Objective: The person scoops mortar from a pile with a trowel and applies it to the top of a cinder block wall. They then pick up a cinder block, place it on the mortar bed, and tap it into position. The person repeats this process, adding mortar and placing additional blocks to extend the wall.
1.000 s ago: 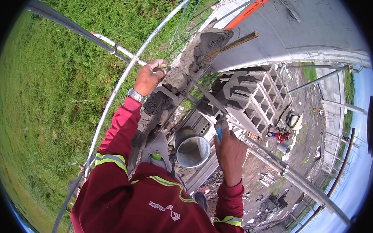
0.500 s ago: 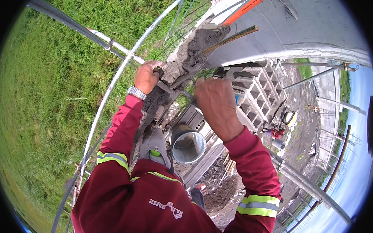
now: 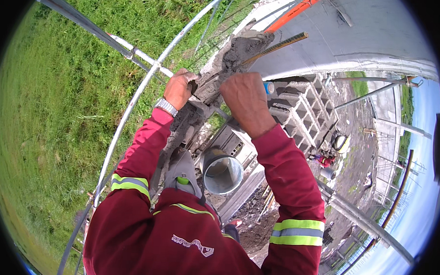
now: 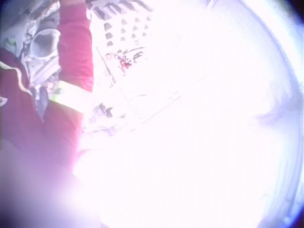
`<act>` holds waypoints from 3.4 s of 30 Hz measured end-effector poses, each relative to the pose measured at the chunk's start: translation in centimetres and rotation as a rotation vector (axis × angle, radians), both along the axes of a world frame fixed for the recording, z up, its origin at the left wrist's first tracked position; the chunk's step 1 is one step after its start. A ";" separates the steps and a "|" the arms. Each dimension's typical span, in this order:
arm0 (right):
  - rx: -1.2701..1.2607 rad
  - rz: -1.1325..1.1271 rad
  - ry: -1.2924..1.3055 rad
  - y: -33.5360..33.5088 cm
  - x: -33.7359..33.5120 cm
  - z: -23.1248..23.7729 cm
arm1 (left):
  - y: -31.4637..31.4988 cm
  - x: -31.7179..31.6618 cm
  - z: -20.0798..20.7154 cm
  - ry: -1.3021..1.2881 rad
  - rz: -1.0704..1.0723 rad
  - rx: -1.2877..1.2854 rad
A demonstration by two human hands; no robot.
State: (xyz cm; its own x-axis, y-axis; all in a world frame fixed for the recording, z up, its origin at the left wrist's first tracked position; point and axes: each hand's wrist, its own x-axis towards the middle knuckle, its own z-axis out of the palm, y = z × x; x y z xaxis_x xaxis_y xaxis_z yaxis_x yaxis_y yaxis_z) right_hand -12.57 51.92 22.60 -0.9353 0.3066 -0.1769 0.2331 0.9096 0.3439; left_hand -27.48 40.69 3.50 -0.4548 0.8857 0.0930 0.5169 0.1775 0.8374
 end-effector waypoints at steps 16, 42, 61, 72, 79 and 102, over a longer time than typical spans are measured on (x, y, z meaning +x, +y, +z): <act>-0.089 -0.104 0.160 -0.3 5.7 0.8 | 0.1 -0.3 -1.6 0.107 -0.013 0.018; -0.719 -0.957 0.471 -14.4 12.3 -9.8 | -1.2 0.0 -2.5 0.106 0.083 0.120; -1.255 -1.047 0.250 2.1 12.7 -7.0 | -3.6 0.6 -5.8 -0.327 0.376 -0.166; -1.868 -1.370 0.428 -3.7 14.8 -8.5 | -3.2 0.0 -7.9 -0.388 0.365 -0.104; -1.748 -1.331 0.264 -5.8 16.4 -7.7 | -3.3 -1.2 -8.5 -0.699 0.354 -0.152; -0.366 -0.721 0.377 2.9 14.5 -3.8 | 9.1 -1.0 -0.3 -0.088 0.095 -0.141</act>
